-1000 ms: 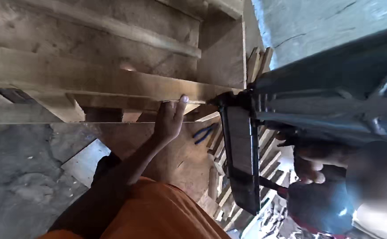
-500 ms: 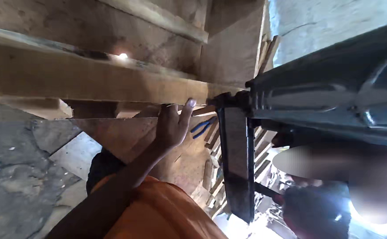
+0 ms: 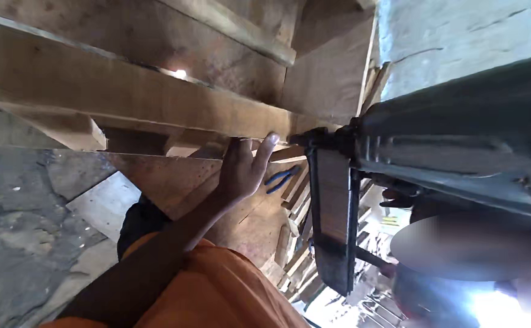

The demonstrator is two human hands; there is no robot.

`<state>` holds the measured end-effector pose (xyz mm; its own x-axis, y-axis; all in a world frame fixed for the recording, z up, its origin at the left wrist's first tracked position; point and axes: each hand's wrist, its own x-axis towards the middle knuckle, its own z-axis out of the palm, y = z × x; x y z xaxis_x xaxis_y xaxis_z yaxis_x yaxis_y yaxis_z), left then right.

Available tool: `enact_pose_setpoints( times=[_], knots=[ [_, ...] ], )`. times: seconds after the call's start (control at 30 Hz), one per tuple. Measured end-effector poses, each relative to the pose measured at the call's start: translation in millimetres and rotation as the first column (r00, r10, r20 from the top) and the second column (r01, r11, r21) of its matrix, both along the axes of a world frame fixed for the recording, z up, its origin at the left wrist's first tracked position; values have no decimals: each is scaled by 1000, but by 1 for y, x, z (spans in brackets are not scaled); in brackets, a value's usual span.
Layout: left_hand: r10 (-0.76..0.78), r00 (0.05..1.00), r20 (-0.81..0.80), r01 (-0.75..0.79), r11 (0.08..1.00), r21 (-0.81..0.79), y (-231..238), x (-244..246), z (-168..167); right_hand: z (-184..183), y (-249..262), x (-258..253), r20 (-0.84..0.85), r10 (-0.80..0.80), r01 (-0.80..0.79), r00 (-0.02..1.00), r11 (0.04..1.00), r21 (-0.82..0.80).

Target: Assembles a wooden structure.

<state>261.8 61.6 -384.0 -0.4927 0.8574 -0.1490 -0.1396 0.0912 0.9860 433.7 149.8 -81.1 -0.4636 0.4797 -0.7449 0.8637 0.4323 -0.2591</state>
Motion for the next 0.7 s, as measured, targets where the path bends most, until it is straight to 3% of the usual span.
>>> enact_pose_setpoints(
  times=[0.07, 0.13, 0.2, 0.3, 0.4, 0.5, 0.53, 0.6, 0.63, 0.7],
  knots=[
    [15, 1000, -19, -14, 1000, 17, 0, 0, -1, -1, 5, -5, -42, 72, -75, 997, 995, -73],
    [25, 999, -43, -24, 999, 28, -1, 1, -2, -5, 4, -9, -27, -135, 130, 991, 983, -128],
    [1, 999, -38, 0, 1000, 17, -4, -1, -2, -9, 3, -10, -33, -384, 374, 923, 912, -166],
    [-34, 999, 37, 33, 999, 10, -7, -2, -4, -14, -1, -7, -3, -574, 565, 819, 807, -174],
    [-20, 997, 69, 18, 999, 31, -11, 1, -10, -19, -6, -6, 5, -608, 602, 794, 784, -151],
    [1, 999, 52, -3, 999, 54, -14, 4, -12, -24, -17, -17, -17, -634, 634, 773, 774, -4],
    [-30, 998, 48, 29, 1000, 6, -18, 1, -4, -16, -15, -14, 46, -639, 640, 768, 768, -2],
    [-246, 953, 178, 281, 938, -206, -24, -30, 44, -4, -16, -8, 131, -615, 619, 778, 785, 9],
    [-245, 953, 181, 281, 936, -212, -22, -32, 47, -1, -20, -7, 100, -601, 605, 793, 796, -5],
    [-16, 999, 32, 16, 1000, -6, -9, -7, 6, 6, -31, -9, -28, -533, 531, 845, 845, -63]
  ],
)
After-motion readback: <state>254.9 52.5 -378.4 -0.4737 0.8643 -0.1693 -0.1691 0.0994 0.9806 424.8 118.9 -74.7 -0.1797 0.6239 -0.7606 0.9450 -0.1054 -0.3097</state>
